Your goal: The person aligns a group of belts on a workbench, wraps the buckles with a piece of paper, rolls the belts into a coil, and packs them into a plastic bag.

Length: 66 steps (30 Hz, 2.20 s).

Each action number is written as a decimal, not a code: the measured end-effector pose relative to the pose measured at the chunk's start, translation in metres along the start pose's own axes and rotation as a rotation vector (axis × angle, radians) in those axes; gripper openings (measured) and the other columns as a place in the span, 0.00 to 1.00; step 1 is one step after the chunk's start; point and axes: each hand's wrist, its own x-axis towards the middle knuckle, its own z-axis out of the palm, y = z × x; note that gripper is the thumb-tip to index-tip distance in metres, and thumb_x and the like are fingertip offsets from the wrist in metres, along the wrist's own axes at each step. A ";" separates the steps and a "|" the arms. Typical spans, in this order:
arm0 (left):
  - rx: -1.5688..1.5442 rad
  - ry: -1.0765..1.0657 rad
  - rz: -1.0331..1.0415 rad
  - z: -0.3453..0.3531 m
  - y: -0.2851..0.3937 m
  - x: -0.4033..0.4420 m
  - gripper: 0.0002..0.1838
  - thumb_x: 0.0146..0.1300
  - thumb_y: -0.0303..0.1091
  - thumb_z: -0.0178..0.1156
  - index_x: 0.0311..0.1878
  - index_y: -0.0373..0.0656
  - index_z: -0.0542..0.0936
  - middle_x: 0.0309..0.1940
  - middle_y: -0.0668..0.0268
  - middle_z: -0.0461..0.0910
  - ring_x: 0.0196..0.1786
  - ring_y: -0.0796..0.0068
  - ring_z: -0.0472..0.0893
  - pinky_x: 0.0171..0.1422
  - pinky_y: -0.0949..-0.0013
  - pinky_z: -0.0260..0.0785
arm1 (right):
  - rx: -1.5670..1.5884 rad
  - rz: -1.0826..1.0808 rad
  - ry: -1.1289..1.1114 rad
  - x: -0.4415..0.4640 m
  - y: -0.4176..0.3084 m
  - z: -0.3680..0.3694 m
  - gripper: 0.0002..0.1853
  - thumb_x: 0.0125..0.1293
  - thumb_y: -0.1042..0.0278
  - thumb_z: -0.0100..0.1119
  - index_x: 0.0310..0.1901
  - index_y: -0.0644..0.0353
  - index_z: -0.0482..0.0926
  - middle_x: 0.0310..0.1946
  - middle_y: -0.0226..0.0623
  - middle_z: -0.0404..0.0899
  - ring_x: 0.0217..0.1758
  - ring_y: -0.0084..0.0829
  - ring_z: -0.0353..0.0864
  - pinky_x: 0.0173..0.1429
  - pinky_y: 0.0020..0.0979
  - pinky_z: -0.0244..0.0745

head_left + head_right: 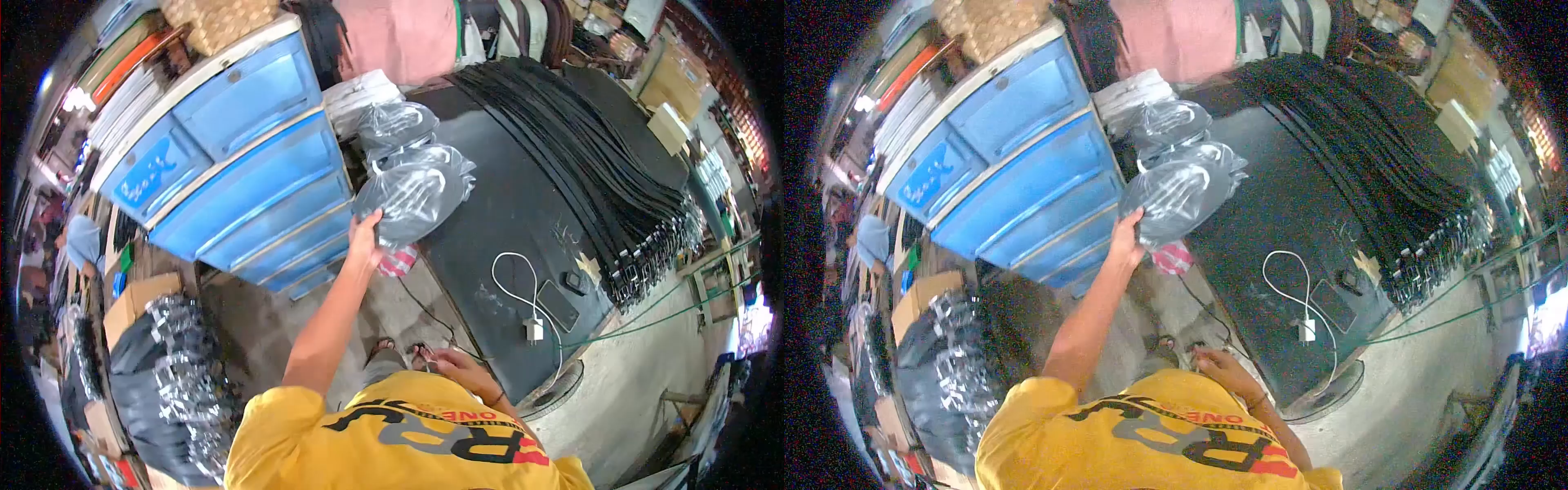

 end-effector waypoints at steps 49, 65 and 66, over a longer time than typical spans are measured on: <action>1.609 -1.838 -0.051 0.006 -0.304 -0.335 0.13 0.61 0.37 0.57 0.30 0.35 0.79 0.23 0.59 0.79 0.23 0.71 0.76 0.33 0.66 0.68 | -1.259 -0.479 2.181 -0.462 -0.006 0.264 0.12 0.57 0.68 0.62 0.43 0.59 0.80 0.40 0.39 0.81 0.38 0.40 0.82 0.45 0.38 0.80; 1.667 -2.069 -0.289 0.159 -0.643 -0.536 0.20 0.56 0.45 0.59 0.40 0.35 0.80 0.35 0.50 0.81 0.41 0.57 0.81 0.47 0.60 0.71 | -1.324 0.013 2.400 -0.718 0.036 0.151 0.12 0.58 0.71 0.61 0.44 0.47 0.81 0.38 0.33 0.83 0.34 0.32 0.83 0.40 0.33 0.82; 1.619 -2.169 -0.307 0.181 -0.659 -0.567 0.20 0.57 0.45 0.59 0.40 0.36 0.80 0.36 0.50 0.81 0.42 0.55 0.81 0.48 0.60 0.71 | -1.339 0.026 2.425 -0.737 0.046 0.145 0.12 0.57 0.71 0.62 0.44 0.47 0.81 0.38 0.33 0.83 0.34 0.31 0.83 0.39 0.32 0.82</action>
